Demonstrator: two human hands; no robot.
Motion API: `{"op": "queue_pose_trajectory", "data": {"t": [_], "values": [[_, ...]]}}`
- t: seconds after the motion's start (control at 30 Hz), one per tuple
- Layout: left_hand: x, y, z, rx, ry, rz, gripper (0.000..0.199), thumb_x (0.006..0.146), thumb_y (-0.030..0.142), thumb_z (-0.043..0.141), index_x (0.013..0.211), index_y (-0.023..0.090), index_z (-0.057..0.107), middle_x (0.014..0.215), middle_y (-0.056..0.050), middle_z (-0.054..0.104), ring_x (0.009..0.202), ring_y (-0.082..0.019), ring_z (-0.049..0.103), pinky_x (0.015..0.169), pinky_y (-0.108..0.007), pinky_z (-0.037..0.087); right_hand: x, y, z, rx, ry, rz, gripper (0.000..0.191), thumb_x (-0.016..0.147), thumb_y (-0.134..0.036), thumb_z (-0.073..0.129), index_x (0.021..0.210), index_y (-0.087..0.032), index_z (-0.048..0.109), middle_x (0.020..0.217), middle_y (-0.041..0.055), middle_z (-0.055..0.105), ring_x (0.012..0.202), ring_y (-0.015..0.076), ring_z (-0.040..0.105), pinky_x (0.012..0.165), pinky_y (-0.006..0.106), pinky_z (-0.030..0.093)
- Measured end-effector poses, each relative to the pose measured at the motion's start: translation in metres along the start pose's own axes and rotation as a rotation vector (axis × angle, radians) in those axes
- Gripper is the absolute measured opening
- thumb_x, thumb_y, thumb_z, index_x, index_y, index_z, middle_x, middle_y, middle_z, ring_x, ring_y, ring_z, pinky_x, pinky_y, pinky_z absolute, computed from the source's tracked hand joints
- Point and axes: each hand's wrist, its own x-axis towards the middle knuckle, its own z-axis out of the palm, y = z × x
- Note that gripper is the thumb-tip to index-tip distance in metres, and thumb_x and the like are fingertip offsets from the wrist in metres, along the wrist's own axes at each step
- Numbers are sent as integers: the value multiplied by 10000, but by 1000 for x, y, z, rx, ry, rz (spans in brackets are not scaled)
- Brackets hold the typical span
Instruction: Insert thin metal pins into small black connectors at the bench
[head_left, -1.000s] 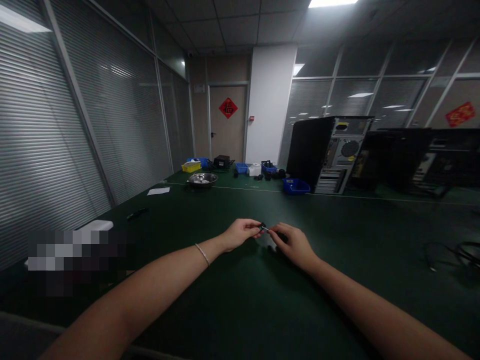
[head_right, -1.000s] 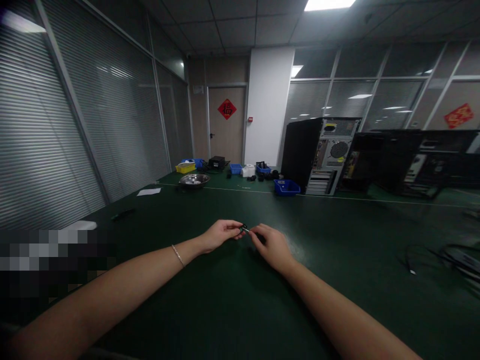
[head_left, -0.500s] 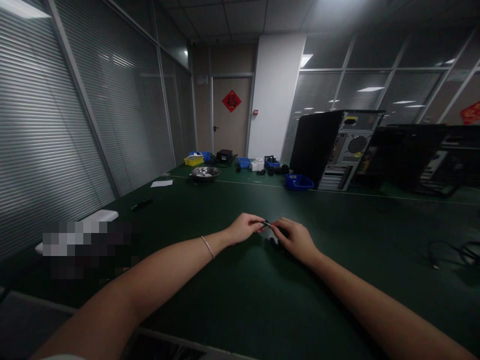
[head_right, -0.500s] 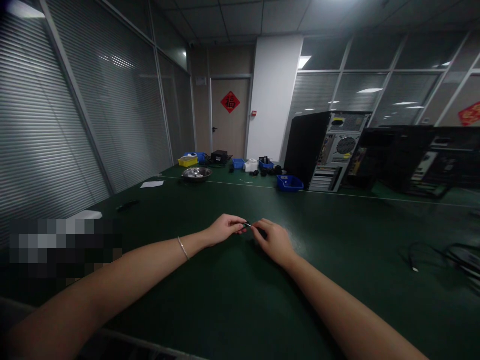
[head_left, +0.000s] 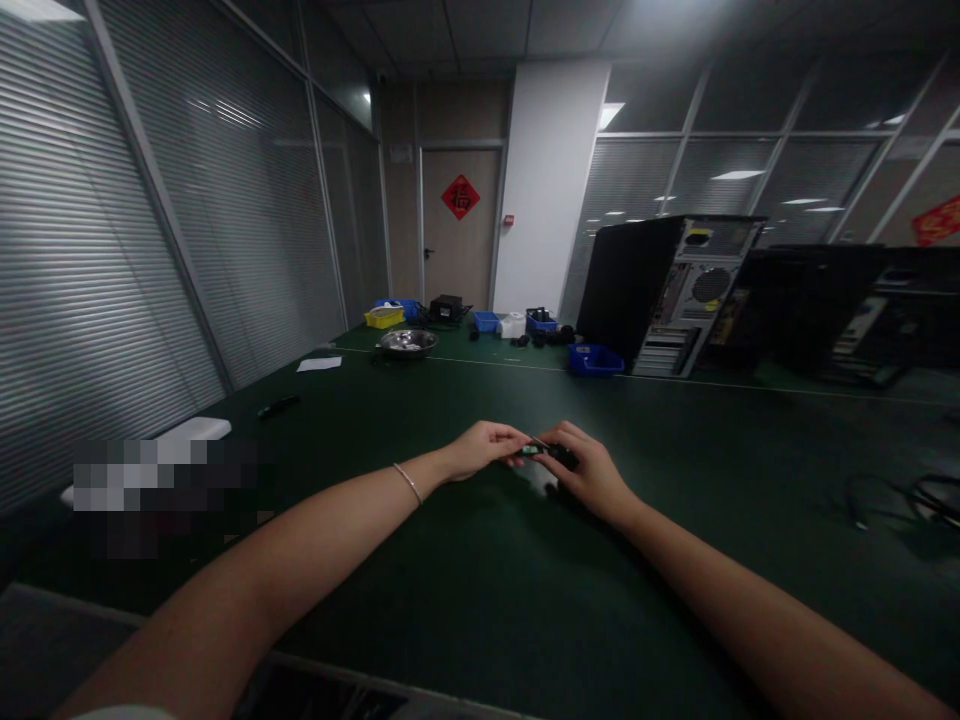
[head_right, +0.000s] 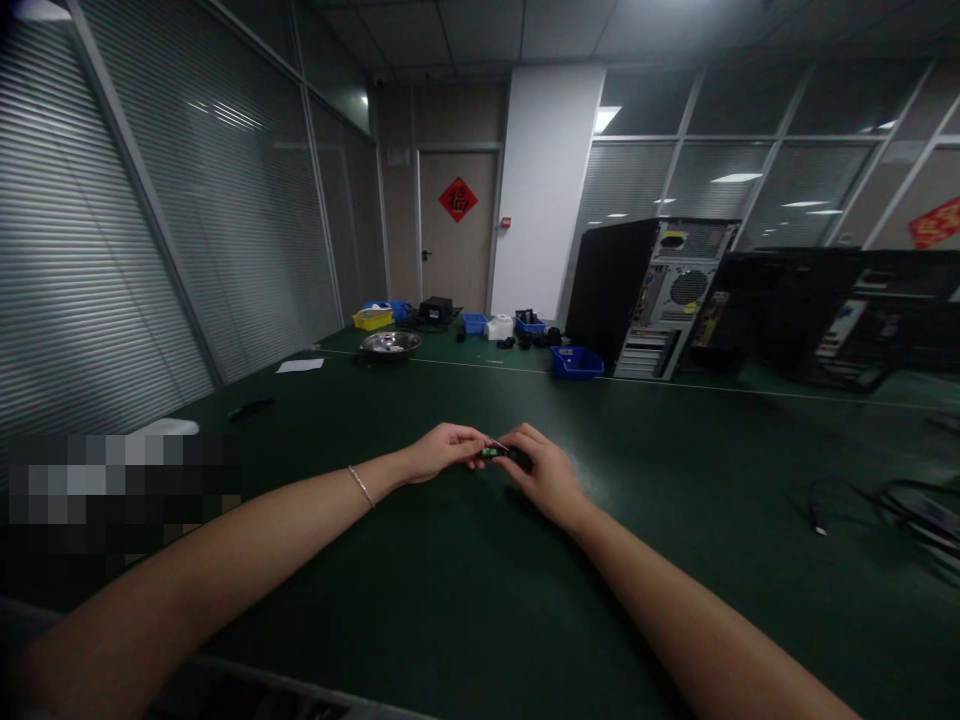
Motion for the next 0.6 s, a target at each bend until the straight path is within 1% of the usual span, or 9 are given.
{"op": "queue_pose_trajectory", "data": {"t": [0.07,0.17,0.37,0.6], "values": [[-1,3,-1,-52,-8,-35,396,744,365,609,1013,75,616,874,-126,640,744,-136,579,732,-305,428,0,0,0,7,7,-3,145,823,-289,527,922,-212,600,880,52,576,822,179,563,719,291,462],[-2,5,-2,-90,-17,-65,412,725,349,636,1033,76,614,886,-135,644,763,-141,586,755,-316,433,0,-2,-2,13,7,-12,140,826,-283,524,922,-208,593,887,55,574,834,181,559,730,294,461],[-2,4,-5,-75,-32,-77,420,698,311,667,1040,74,611,896,-136,651,744,-136,593,761,-328,450,0,-6,-4,8,-13,-13,152,828,-287,517,928,-204,596,901,64,578,832,185,559,727,299,465],[-1,3,-4,-62,-16,-83,409,672,289,689,1014,76,621,895,-132,657,706,-122,600,765,-327,468,-1,-8,-4,5,-30,-14,169,829,-287,515,952,-210,600,905,70,584,834,187,558,726,303,465]]}}
